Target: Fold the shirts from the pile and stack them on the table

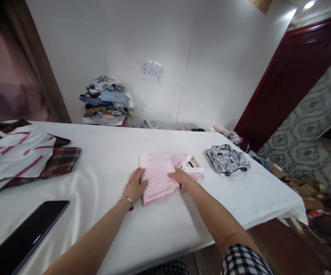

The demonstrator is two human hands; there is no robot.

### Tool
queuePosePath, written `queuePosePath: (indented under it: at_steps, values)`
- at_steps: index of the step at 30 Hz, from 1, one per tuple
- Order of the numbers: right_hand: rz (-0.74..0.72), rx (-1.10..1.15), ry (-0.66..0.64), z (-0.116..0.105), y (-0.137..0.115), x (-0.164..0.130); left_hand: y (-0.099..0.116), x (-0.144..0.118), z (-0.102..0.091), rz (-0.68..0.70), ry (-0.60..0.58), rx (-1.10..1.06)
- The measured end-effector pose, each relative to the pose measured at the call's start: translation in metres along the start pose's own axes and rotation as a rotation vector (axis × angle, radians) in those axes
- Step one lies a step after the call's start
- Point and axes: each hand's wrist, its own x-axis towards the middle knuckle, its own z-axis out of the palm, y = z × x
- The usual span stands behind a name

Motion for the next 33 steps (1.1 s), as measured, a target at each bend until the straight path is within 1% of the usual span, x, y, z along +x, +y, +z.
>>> queuePosePath:
  at_steps: [2, 5, 7, 9, 11, 14, 16, 18, 20, 22, 24, 28, 30, 33]
  values:
    - [0.077, 0.05, -0.016, -0.006, 0.001, -0.01, 0.002, -0.001, -0.002, -0.016, -0.007, 0.032]
    - [0.054, 0.086, 0.061, -0.019, 0.008, -0.04, 0.008, 0.002, -0.008, -0.072, -0.036, 0.092]
    - [0.075, 0.149, 0.093, -0.028, 0.017, -0.066, 0.016, 0.009, -0.012, -0.062, -0.046, 0.142]
    - [0.136, 0.259, 0.109, -0.035, 0.026, -0.092, 0.028, 0.022, -0.015, 0.026, -0.054, 0.216]
    - [0.216, 0.383, 0.103, -0.038, 0.033, -0.112, 0.042, 0.041, -0.014, 0.149, -0.086, 0.326]
    - [0.322, 0.554, 0.049, -0.036, 0.035, -0.129, 0.061, 0.077, -0.002, 0.3, -0.201, 0.516]
    - [0.358, 0.649, -0.001, -0.03, 0.034, -0.131, 0.07, 0.102, 0.011, 0.341, -0.314, 0.622]
    - [0.37, 0.709, -0.051, -0.021, 0.033, -0.128, 0.075, 0.125, 0.025, 0.33, -0.431, 0.687]
    - [0.378, 0.753, -0.106, -0.011, 0.033, -0.121, 0.078, 0.144, 0.038, 0.304, -0.519, 0.707]
    - [0.381, 0.802, -0.121, -0.002, 0.034, -0.113, 0.082, 0.159, 0.05, 0.279, -0.578, 0.702]
    - [0.38, 0.85, -0.065, 0.005, 0.034, -0.104, 0.086, 0.17, 0.061, 0.248, -0.624, 0.699]
    - [0.369, 0.868, 0.112, 0.015, 0.029, -0.09, 0.094, 0.186, 0.082, 0.191, -0.699, 0.715]
    - [0.355, 0.848, 0.141, 0.019, 0.025, -0.084, 0.097, 0.194, 0.088, 0.169, -0.732, 0.714]
    - [0.346, 0.803, 0.146, 0.023, 0.023, -0.078, 0.096, 0.204, 0.091, 0.149, -0.763, 0.682]
